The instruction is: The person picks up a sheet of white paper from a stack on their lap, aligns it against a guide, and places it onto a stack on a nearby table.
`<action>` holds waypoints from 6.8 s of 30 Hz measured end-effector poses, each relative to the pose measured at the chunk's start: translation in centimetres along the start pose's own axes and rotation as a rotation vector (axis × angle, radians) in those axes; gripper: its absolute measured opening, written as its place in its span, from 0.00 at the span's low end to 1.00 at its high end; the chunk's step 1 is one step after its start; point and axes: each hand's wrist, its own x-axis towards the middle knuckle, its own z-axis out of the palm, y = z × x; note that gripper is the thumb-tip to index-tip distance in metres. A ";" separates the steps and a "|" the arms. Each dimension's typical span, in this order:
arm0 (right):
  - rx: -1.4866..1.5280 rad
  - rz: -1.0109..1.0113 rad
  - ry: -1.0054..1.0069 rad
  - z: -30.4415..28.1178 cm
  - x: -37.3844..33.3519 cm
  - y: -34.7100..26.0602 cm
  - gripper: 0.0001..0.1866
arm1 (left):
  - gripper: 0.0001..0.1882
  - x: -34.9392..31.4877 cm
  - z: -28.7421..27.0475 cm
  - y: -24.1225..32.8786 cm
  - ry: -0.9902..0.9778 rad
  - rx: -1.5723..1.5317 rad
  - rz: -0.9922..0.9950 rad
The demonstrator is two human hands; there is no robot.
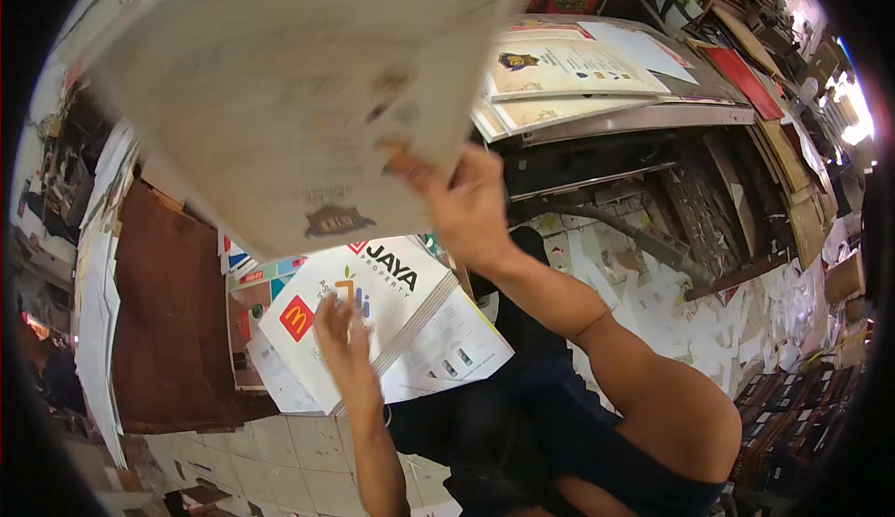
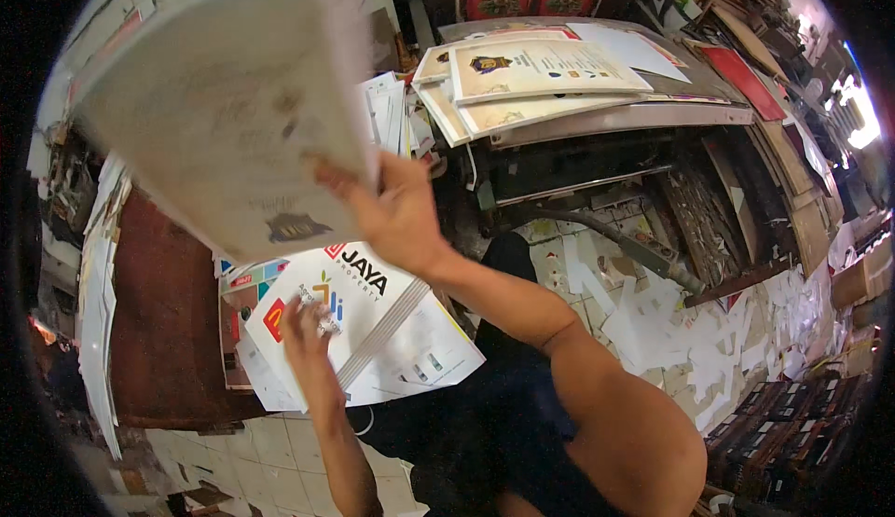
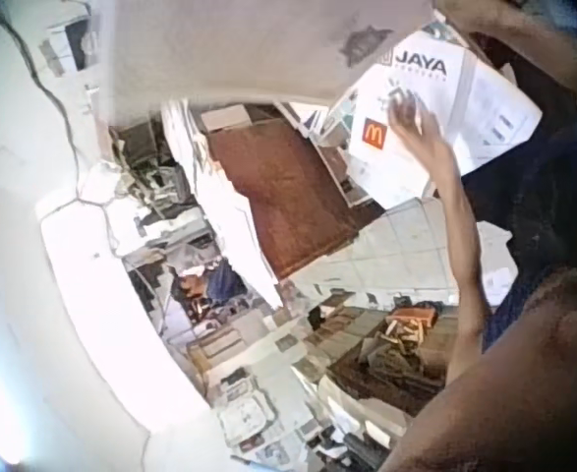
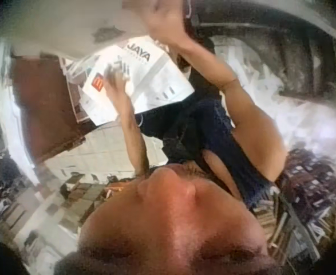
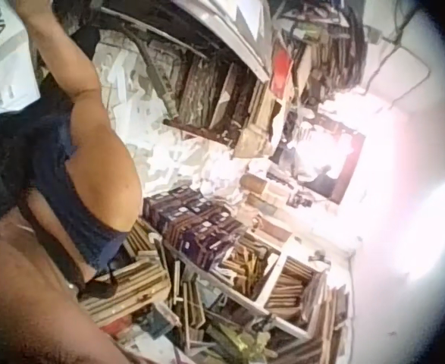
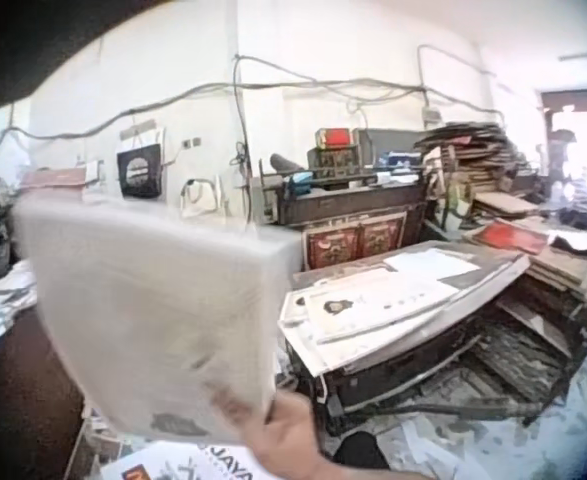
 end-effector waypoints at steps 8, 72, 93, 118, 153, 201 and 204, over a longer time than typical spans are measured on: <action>0.658 -0.175 0.353 -10.0 9.0 -3.9 0.25 | 0.20 9.6 16.9 7.6 -0.588 -0.364 0.071; -1.268 -0.649 0.482 -22.0 6.2 2.2 0.12 | 0.34 34.0 5.3 -8.5 0.077 0.451 -0.065; -1.208 -0.329 -0.428 7.3 11.6 24.2 0.42 | 0.16 43.3 -1.7 -7.7 0.159 -0.170 -0.555; 0.723 0.339 0.160 10.7 -1.9 -0.3 0.21 | 0.19 7.0 -9.1 5.0 0.472 -0.284 0.483; -0.082 0.579 -0.699 -2.7 -10.0 3.5 0.10 | 0.17 14.4 -30.5 20.1 0.171 1.495 0.255; -0.024 0.408 -0.485 4.5 -8.9 2.4 0.12 | 0.19 3.4 -4.7 7.9 -0.158 1.012 0.979; -0.035 0.380 -0.422 5.2 -9.4 2.4 0.13 | 0.19 3.2 -4.6 7.8 -0.195 0.995 0.942</action>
